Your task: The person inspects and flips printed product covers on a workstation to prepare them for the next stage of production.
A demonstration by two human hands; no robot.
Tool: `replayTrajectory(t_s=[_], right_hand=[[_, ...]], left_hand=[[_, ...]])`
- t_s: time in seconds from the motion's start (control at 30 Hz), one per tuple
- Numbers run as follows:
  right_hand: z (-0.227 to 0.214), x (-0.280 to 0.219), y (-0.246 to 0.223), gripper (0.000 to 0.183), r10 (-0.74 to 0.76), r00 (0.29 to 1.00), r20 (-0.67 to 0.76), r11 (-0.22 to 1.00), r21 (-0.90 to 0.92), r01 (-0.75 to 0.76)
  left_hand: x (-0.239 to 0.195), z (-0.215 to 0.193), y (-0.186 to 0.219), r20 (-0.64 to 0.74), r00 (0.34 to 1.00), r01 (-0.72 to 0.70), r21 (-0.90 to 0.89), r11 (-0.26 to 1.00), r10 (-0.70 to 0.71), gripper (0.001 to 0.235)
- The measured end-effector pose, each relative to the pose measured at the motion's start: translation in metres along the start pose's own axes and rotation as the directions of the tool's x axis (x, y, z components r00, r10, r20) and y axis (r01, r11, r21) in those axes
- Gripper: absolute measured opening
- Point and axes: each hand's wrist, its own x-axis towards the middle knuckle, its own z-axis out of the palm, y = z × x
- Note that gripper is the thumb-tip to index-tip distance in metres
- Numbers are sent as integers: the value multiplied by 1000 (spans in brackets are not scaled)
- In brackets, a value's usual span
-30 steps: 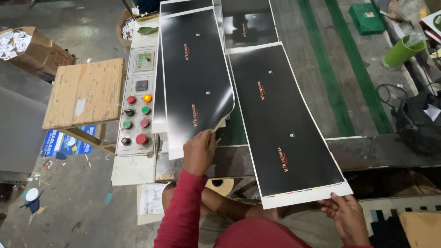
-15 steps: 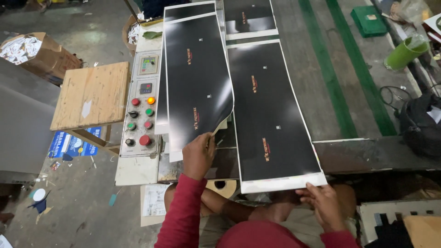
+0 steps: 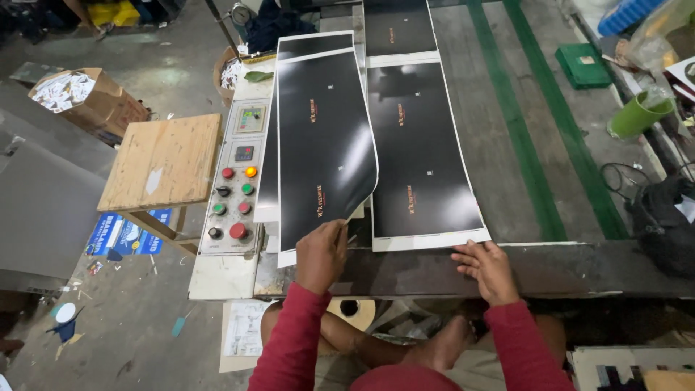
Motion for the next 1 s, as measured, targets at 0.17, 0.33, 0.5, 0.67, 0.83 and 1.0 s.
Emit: replayTrajectory(t_s=[0.17, 0.33, 0.5, 0.67, 0.83, 1.0], right_hand=[[-9, -35, 9, 49, 39, 998, -53, 999, -36, -41], [18, -70, 30, 50, 144, 989, 42, 990, -7, -144], [39, -82, 58, 29, 105, 962, 253, 970, 189, -155], [34, -78, 40, 22, 73, 990, 117, 983, 157, -91], [-13, -83, 35, 23, -15, 1000, 21, 984, 179, 11], [-49, -112, 8, 25, 51, 968, -245, 997, 68, -35]], left_hand=[[-16, 20, -6, -44, 993, -115, -107, 988, 110, 11], [-37, 54, 30, 8, 969, -240, -232, 943, 249, 14], [-70, 90, 54, 380, 865, -272, -195, 942, 328, 20], [-41, 60, 53, 334, 874, -288, -232, 929, 354, 31], [0, 57, -33, 361, 923, -136, -8, 991, 130, 21], [37, 68, -133, 244, 956, -230, 292, 928, 160, 32]])
